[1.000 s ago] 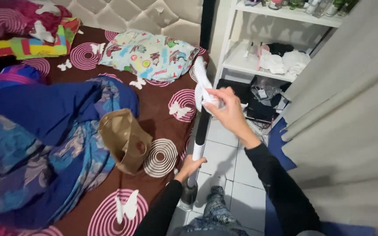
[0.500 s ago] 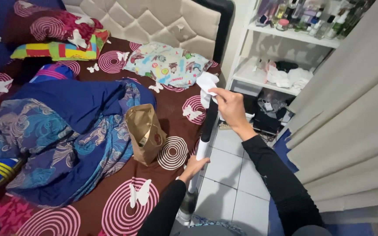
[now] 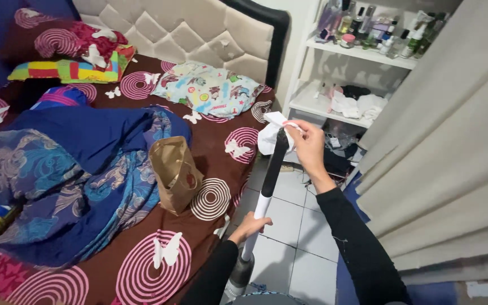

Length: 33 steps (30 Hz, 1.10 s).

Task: The recorder assembles a handheld vacuum cleaner and then uses it to vacuum the tiled floor of a bedroom.

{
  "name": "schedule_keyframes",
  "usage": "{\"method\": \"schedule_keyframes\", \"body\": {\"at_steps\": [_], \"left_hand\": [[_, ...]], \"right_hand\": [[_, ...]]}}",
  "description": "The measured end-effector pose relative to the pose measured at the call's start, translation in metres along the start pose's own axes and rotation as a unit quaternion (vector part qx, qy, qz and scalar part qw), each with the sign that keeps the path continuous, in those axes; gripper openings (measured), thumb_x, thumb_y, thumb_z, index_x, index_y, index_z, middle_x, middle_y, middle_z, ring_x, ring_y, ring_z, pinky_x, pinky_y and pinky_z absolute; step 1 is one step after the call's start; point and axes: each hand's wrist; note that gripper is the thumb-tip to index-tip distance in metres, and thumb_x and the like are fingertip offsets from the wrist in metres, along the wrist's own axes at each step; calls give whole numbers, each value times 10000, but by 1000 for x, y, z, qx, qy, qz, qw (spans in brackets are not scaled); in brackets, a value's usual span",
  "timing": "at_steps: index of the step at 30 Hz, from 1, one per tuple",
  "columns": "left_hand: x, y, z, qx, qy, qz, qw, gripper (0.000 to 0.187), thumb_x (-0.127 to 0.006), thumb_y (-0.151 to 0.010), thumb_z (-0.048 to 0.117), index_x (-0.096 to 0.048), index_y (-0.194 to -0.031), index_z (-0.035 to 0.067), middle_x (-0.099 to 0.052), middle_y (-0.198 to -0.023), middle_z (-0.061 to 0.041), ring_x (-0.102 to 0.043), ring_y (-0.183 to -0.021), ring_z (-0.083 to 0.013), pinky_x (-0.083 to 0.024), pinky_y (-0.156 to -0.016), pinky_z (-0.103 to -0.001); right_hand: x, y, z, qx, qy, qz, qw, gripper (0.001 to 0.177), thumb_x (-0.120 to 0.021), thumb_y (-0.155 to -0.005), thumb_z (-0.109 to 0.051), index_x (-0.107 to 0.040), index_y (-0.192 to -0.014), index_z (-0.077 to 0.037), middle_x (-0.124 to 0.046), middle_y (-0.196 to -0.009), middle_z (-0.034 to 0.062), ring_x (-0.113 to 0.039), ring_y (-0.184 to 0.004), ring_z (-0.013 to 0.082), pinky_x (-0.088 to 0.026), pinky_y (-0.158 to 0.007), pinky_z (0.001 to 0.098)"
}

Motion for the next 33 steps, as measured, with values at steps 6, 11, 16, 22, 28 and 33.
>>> {"method": "schedule_keyframes", "body": {"at_steps": [6, 11, 16, 22, 28, 33], "left_hand": [[-35, -3, 2, -18, 22, -43, 999, 327, -806, -727, 287, -638, -808, 18, -672, -690, -68, -658, -635, -175, -545, -664, -337], [-63, -5, -2, -29, 30, -90, 995, 288, -799, -718, 263, -631, -790, 40, -649, -682, -49, -637, -621, -161, -529, -643, -332], [-83, 2, 5, -33, 35, -129, 990, 281, -791, -721, 258, -637, -806, 39, -637, -692, -43, -629, -625, -159, -527, -647, -327], [-94, 11, 14, -22, 24, -137, 990, 268, -764, -738, 272, -654, -830, 46, -634, -688, -28, -632, -624, -143, -530, -654, -323], [-103, 9, 13, -30, 79, -147, 986, 263, -761, -737, 256, -642, -829, 41, -614, -674, -33, -610, -588, -152, -517, -625, -332], [-107, 3, 11, -15, 48, -138, 989, 259, -763, -753, 257, -634, -817, 41, -600, -651, -39, -604, -578, -148, -534, -635, -308]], "right_hand": [[65, 12, 0, -65, -104, -72, 990, 193, -670, -999, -71, -729, -1154, 28, -711, -983, 1, -615, -848, 34, -483, -728, 184], [110, -2, -50, -100, -37, -216, 971, 322, -689, -933, -62, -700, -1252, -21, -721, -1010, -18, -606, -849, 22, -493, -733, 193], [127, -7, -80, -71, 185, -314, 929, 389, -728, -853, -25, -756, -1239, -68, -692, -827, 82, -553, -689, 120, -465, -624, 288], [115, 18, -71, 136, 321, -199, 916, 288, -628, -819, 33, -746, -1075, -28, -682, -845, 248, -688, -760, 372, -547, -708, 402], [104, 36, -46, 170, 247, -49, 953, 298, -549, -847, 55, -729, -1074, -16, -699, -856, 210, -668, -673, 310, -513, -633, 366], [98, 43, -22, 67, 202, 104, 972, 276, -629, -856, 74, -785, -1048, -50, -640, -678, 95, -514, -547, 96, -391, -526, 269]]}}
Point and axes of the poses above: each hand's wrist, its own y-axis away from the middle knuckle, its own x-axis out of the back of the hand, z = x × y
